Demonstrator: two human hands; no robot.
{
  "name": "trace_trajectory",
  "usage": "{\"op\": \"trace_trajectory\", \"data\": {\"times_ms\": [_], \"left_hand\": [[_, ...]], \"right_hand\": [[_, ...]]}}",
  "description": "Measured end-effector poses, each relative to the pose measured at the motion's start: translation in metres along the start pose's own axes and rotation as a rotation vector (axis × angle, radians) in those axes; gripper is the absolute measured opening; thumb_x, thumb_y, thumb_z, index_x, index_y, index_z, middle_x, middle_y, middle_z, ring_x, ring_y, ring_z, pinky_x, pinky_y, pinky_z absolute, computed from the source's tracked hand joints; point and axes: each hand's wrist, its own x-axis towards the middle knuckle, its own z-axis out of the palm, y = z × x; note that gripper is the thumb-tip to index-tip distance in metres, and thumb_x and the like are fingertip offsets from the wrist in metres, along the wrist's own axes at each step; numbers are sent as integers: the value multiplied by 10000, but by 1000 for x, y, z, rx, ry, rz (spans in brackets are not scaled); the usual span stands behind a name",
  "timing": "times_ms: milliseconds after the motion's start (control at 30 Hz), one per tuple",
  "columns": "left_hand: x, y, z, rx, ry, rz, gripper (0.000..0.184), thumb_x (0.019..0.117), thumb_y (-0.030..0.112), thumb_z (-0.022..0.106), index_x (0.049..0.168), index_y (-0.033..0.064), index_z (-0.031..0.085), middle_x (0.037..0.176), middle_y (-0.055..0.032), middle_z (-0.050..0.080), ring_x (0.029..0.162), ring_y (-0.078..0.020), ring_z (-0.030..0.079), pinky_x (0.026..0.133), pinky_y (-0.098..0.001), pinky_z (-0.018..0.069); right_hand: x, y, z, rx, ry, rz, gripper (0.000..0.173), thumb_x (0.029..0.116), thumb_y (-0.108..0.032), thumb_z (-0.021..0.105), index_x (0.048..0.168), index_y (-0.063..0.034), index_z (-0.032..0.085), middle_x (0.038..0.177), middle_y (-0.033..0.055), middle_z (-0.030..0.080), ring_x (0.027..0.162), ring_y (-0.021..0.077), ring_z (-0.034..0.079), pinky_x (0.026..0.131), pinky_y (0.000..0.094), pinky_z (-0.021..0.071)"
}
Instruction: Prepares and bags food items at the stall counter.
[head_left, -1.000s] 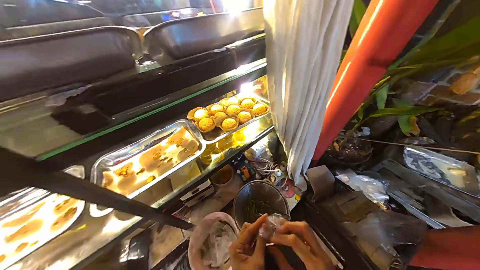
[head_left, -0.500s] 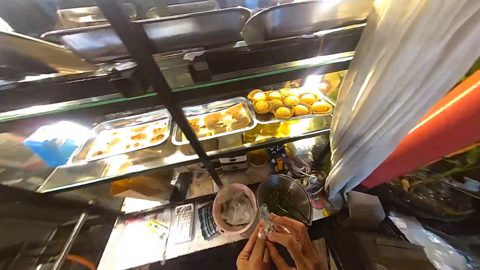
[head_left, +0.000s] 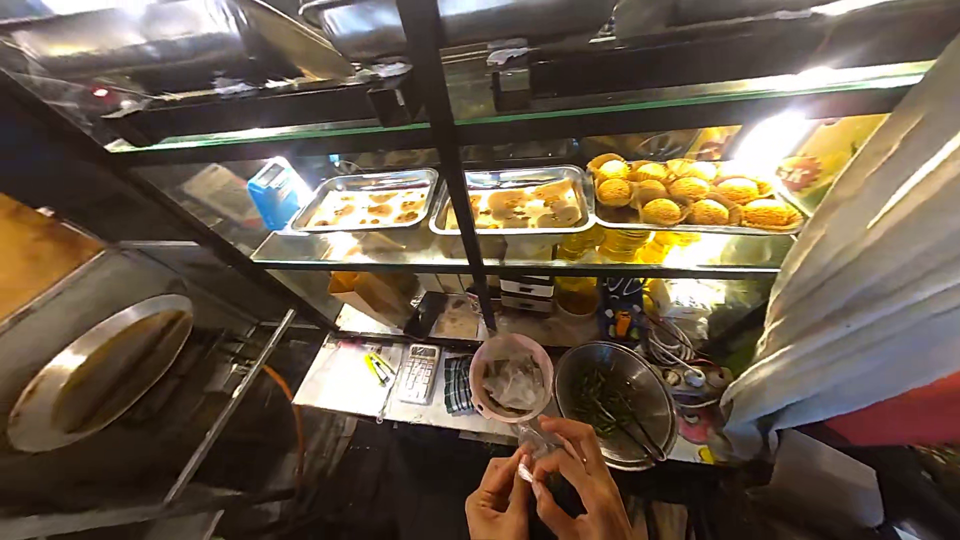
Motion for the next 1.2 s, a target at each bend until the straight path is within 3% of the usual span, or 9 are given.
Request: {"op": "trace_trajectory", "data": {"times_ms": [100,200,367,500,767,933,1033,1100,1200], "left_hand": [[10,7,-12,242,-73,265,142,908,-26,686,1029,-16,760,962,-64,693,881,-96,675,797,-238,596],[28,14,-27,406,-176,391,78,930,96,704,981,69,756,1034,-44,655,1040,-127,608,935,-287,526],[72,15,-72,347,-490,258,204,983,235,636,958,64,744,1285,-119,539,1281,-197,459,1093,-369,407],[118,29,-109,265,-662,195,322,1037,220,497,942,1,713,1355,-153,496,1325,-220,420,1122,-387,363],[232,58,-205,400,-193,398,213,944,268,704,932,57,724,1372,-165,560,1340,-255,488,1125,-436,429],[326,90,-283,339,33,333,574,897,349,742,1314,-7,572,1322,-164,612,1225,-253,600,988,-429,541],[389,99,-316,324,38,358,390,947,231,641,1270,13,623,1306,-152,626,1185,-244,625,941,-394,568],[427,97,-327,409,-9,395,340,936,144,589,1252,40,659,1328,-162,610,1222,-272,605,951,-427,565],[468,94,-329,648,-96,452,431,856,-14,588,1285,-34,636,1411,-287,503,1288,-372,544,1026,-474,515]], "right_hand": [[4,0,8,31,82,69,86,940,-171,668,915,-89,678,1322,148,585,1333,195,523,1101,313,482],[9,2,23,70,155,162,134,960,-173,607,922,-62,671,1301,149,581,1285,194,544,1042,304,512],[25,11,51,363,31,331,96,960,-59,600,976,7,666,1195,143,688,1226,224,634,1024,382,555],[52,13,90,551,-31,386,105,902,16,670,999,-18,689,1046,62,751,1068,173,708,961,375,588],[158,29,237,492,2,372,250,838,95,682,1070,21,627,973,71,718,905,166,715,841,352,623],[246,40,328,588,132,585,159,892,-34,665,1044,4,634,920,72,690,830,160,681,771,336,599],[304,42,371,548,431,715,183,918,-34,692,1075,51,651,965,124,692,891,185,665,810,361,573],[331,45,400,472,572,682,295,853,14,772,1108,76,636,989,143,721,926,168,696,845,333,587],[351,70,435,135,547,468,405,804,-38,827,1145,104,661,1076,201,723,1044,250,700,962,419,569]]}}
